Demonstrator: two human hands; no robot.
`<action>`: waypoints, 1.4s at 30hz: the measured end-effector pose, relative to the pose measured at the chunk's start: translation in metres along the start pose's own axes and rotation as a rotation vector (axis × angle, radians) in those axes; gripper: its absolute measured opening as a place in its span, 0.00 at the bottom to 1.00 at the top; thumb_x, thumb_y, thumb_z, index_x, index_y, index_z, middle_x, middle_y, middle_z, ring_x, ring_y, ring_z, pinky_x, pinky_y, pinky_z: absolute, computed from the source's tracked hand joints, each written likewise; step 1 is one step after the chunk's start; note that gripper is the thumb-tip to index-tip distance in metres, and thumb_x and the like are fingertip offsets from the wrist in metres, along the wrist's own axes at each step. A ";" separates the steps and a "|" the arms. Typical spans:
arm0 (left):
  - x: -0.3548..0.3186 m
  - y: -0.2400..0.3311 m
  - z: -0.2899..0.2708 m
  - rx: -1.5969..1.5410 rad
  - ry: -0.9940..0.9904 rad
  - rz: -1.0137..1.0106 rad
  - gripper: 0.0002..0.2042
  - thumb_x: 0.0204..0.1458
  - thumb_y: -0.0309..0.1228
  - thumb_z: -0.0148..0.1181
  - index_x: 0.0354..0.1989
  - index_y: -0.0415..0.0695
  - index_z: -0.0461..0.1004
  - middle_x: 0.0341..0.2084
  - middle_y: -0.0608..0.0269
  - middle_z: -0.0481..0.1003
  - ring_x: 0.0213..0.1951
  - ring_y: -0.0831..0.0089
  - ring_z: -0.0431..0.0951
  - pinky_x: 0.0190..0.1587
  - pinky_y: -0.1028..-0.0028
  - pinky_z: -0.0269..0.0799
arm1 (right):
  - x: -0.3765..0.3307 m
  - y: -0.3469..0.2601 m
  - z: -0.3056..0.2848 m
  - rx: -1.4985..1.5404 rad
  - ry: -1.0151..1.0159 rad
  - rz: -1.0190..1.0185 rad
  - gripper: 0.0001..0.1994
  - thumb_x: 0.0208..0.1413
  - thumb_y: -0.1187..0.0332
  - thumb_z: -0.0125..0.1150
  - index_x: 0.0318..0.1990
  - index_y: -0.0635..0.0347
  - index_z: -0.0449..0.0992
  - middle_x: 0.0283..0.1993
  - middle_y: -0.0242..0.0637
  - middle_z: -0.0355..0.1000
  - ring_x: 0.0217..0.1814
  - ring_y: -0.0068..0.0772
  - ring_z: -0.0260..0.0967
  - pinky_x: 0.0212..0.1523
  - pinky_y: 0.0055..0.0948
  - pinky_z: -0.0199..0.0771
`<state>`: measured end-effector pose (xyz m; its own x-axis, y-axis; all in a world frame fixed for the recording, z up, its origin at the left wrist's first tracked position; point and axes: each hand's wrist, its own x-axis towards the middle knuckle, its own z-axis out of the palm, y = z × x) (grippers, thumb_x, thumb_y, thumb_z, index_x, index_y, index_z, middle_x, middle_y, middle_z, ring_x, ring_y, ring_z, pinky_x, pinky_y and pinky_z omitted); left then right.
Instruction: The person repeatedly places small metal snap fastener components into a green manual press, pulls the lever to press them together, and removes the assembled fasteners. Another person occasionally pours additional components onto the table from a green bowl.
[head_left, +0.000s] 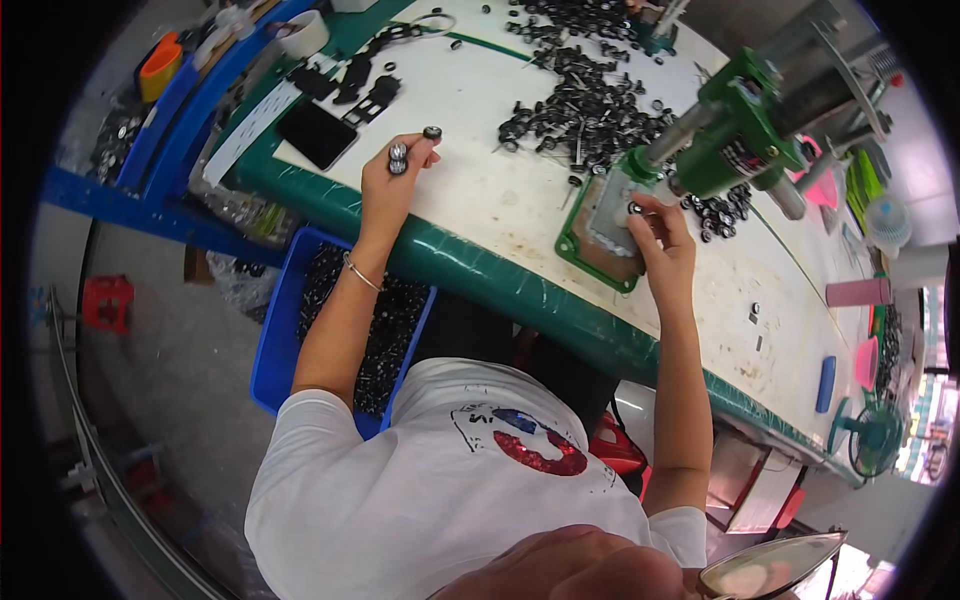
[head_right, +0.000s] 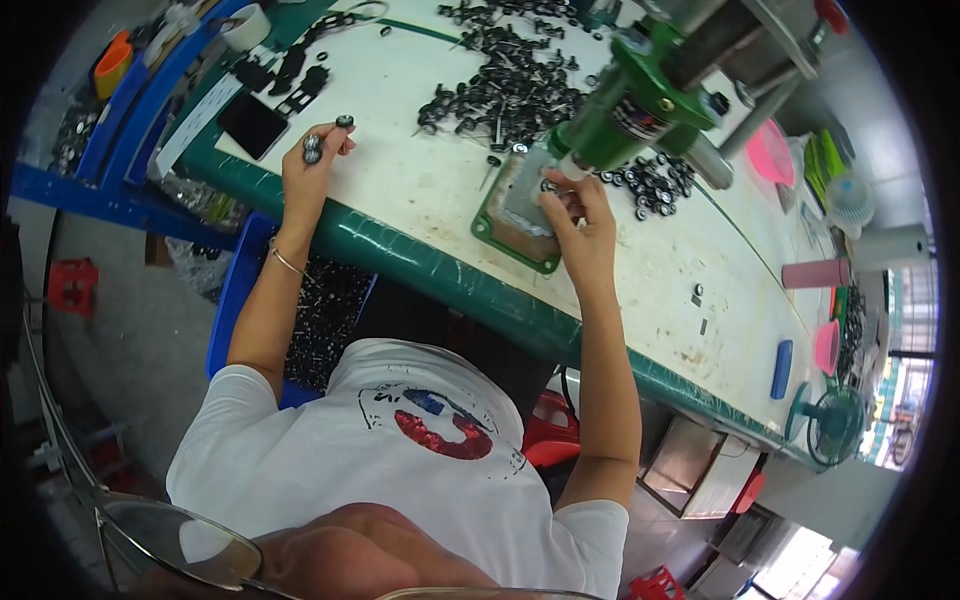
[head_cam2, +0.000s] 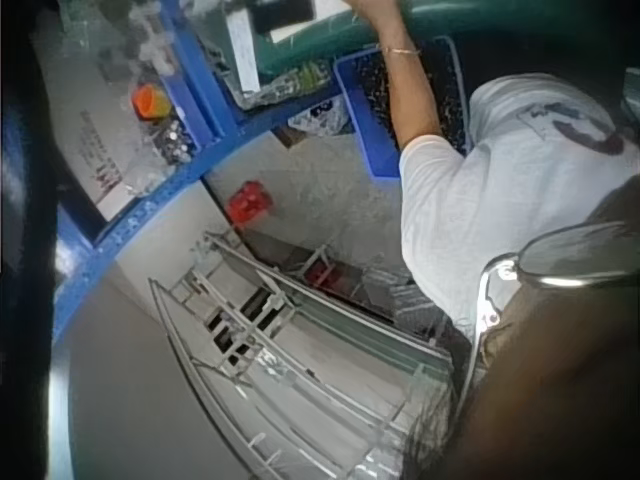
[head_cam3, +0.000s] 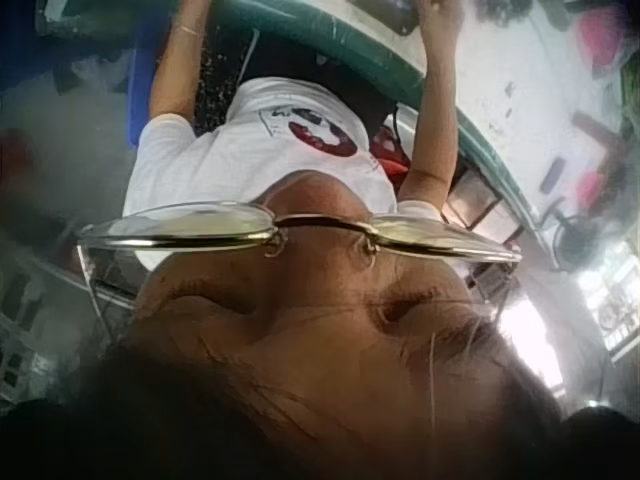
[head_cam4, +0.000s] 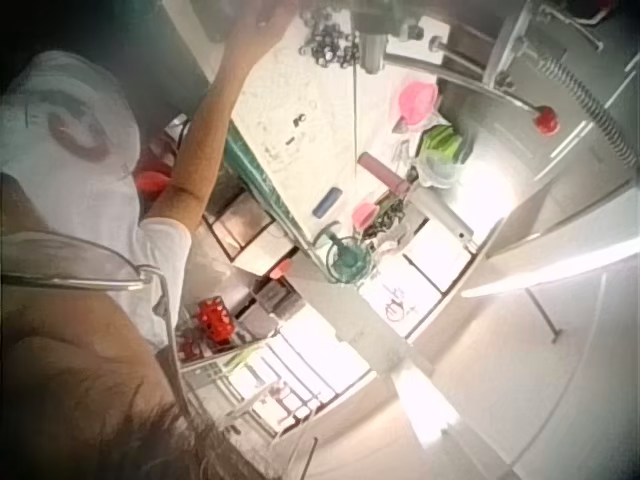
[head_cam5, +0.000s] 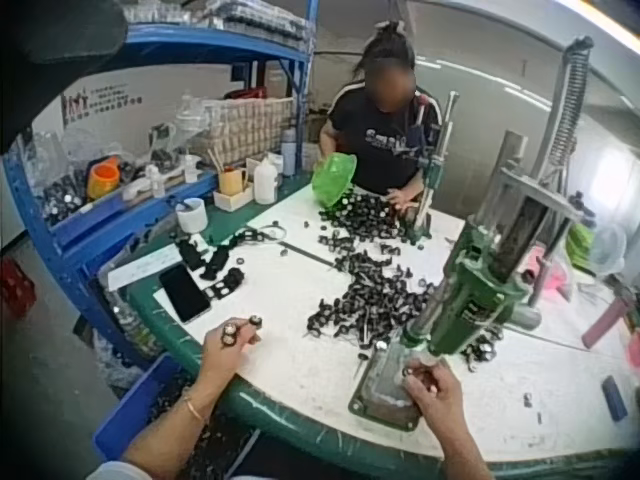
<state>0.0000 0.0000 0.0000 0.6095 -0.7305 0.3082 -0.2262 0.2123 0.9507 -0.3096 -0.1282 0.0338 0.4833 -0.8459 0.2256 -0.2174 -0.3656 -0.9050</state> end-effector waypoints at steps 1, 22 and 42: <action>-0.002 0.000 0.000 -0.031 0.038 -0.062 0.12 0.58 0.32 0.56 0.42 0.34 0.75 0.30 0.62 0.75 0.35 0.75 0.73 0.42 0.76 0.68 | -0.002 -0.001 -0.002 0.033 0.015 0.017 0.14 0.52 0.71 0.62 0.47 0.61 0.76 0.40 0.27 0.68 0.34 0.16 0.61 0.39 0.18 0.65; 0.021 -0.002 -0.005 -0.166 0.229 0.060 0.10 0.61 0.33 0.51 0.39 0.37 0.72 0.27 0.63 0.75 0.34 0.77 0.73 0.42 0.77 0.65 | -0.029 0.000 -0.003 0.039 0.120 -0.057 0.09 0.57 0.75 0.56 0.44 0.64 0.75 0.38 0.32 0.68 0.37 0.20 0.66 0.41 0.21 0.67; -0.010 -0.014 0.023 -0.927 0.180 -0.394 0.12 0.61 0.34 0.50 0.47 0.38 0.65 0.29 0.60 0.75 0.41 0.69 0.75 0.53 0.69 0.67 | 0.007 -0.034 0.157 -0.569 -0.123 -0.556 0.17 0.49 0.72 0.60 0.49 0.59 0.73 0.53 0.45 0.68 0.55 0.45 0.65 0.54 0.37 0.67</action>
<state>-0.0205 -0.0103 -0.0177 0.6358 -0.7648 -0.1041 0.6449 0.4523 0.6160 -0.1662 -0.0605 0.0091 0.7309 -0.4450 0.5175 -0.3001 -0.8905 -0.3419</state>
